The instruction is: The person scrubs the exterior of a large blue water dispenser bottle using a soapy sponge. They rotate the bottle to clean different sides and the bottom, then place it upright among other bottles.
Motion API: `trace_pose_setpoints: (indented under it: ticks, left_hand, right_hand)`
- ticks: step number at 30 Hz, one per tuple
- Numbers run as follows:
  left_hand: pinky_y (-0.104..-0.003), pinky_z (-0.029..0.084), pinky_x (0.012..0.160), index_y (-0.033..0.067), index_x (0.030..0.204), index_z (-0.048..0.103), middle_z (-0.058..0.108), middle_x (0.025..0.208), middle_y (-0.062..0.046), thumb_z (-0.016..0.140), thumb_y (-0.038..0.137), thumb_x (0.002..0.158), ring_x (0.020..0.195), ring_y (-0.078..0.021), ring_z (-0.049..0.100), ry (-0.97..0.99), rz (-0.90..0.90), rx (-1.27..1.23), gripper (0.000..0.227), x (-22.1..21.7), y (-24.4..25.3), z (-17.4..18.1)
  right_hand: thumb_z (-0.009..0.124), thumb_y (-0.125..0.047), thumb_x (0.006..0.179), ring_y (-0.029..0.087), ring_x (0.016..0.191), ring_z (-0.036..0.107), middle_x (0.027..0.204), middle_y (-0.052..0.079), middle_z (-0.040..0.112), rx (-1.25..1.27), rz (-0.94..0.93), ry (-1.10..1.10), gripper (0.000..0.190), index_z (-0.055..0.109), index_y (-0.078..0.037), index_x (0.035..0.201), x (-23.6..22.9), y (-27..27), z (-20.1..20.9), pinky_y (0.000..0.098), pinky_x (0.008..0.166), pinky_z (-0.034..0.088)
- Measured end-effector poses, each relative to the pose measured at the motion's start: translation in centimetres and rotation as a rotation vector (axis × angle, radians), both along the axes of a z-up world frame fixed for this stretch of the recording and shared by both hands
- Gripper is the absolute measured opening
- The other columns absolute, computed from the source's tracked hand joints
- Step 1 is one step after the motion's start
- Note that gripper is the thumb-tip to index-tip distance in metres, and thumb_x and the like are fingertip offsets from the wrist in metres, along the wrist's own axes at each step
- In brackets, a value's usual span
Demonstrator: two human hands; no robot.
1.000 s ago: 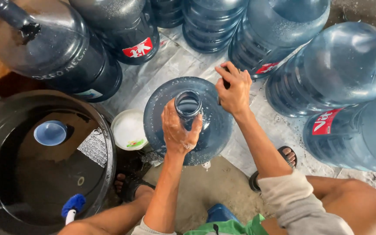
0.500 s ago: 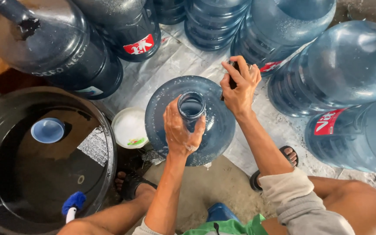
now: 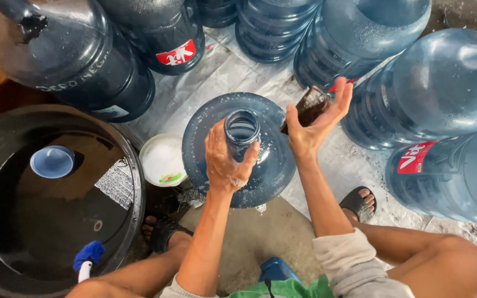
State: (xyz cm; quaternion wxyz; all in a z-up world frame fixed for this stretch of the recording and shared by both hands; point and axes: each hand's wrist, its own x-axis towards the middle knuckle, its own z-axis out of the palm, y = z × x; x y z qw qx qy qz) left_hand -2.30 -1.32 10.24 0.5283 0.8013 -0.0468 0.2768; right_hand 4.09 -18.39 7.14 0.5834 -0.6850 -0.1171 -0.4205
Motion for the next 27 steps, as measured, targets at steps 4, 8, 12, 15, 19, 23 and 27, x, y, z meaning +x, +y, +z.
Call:
trace_pose_setpoints:
  ticks: [4,8,12,15,19,23,27]
  left_hand:
    - [-0.047,0.042,0.093,0.0038,0.116,0.055,0.06,0.095,-0.01,0.067,0.035,0.074,0.09,-0.0272,0.061,-0.003,-0.008,-0.005,0.054,0.0,0.0,-0.6]
    - [-0.046,0.042,0.093,0.0046,0.116,0.055,0.06,0.096,-0.009,0.067,0.036,0.074,0.09,-0.0266,0.061,0.002,-0.007,-0.002,0.055,0.1,0.1,-1.6]
    - [-0.046,0.042,0.094,0.0047,0.116,0.054,0.06,0.095,-0.009,0.068,0.037,0.073,0.09,-0.0267,0.062,0.013,-0.002,-0.002,0.055,0.2,0.0,-2.0]
    - [-0.046,0.042,0.094,0.0047,0.116,0.054,0.06,0.095,-0.009,0.067,0.037,0.073,0.09,-0.0266,0.062,0.026,-0.008,-0.004,0.055,0.2,0.2,-2.2]
    - [-0.046,0.042,0.094,0.0047,0.116,0.054,0.06,0.096,-0.009,0.067,0.037,0.074,0.09,-0.0264,0.062,0.03,0.001,-0.008,0.054,0.1,0.0,-2.6]
    - [-0.046,0.042,0.094,0.0043,0.116,0.054,0.059,0.095,-0.01,0.067,0.036,0.074,0.09,-0.027,0.062,0.042,0.001,0.003,0.054,-0.6,-0.2,-2.4]
    - [-0.046,0.042,0.093,0.0038,0.116,0.054,0.059,0.094,-0.01,0.067,0.035,0.074,0.089,-0.0278,0.061,0.036,0.001,0.012,0.054,-0.5,-0.2,-1.8]
  right_hand:
    - [0.077,-0.016,0.079,0.022,0.13,0.039,0.146,0.017,0.025,-0.027,-0.041,0.131,0.07,0.04,-0.003,0.137,-1.9,0.4,0.8,0.0414,0.112,0.03]
    - [0.068,-0.021,0.085,0.027,0.12,0.031,0.127,0.015,0.028,-0.268,-0.046,0.015,0.065,0.031,0.002,0.134,-3.7,-0.6,-0.4,0.0388,0.108,0.024]
    - [0.065,0.006,0.076,0.037,0.091,0.063,0.139,0.03,0.021,-0.201,0.15,-0.027,0.092,-0.001,-0.006,0.14,-5.4,-0.4,0.1,0.0466,0.08,0.055]
    - [0.066,0.011,0.079,0.039,0.102,0.063,0.124,0.03,0.046,0.062,0.254,0.285,0.105,-0.012,-0.014,0.146,-6.7,0.0,0.4,0.0486,0.09,0.053]
    - [0.072,-0.006,0.081,0.028,0.101,0.065,0.111,0.016,0.066,-0.076,0.16,0.529,0.052,0.047,0.002,0.125,-7.0,-1.1,1.3,0.0377,0.087,0.052]
    - [0.07,-0.004,0.082,0.032,0.094,0.066,0.102,0.018,0.068,-0.25,0.08,0.504,0.035,0.058,-0.002,0.115,-4.3,-0.7,2.2,0.0417,0.081,0.055]
    - [0.074,-0.004,0.081,0.037,0.086,0.066,0.089,0.02,0.068,-0.336,0.105,0.423,0.031,0.055,0.002,0.104,-3.0,-0.8,3.8,0.0467,0.073,0.056]
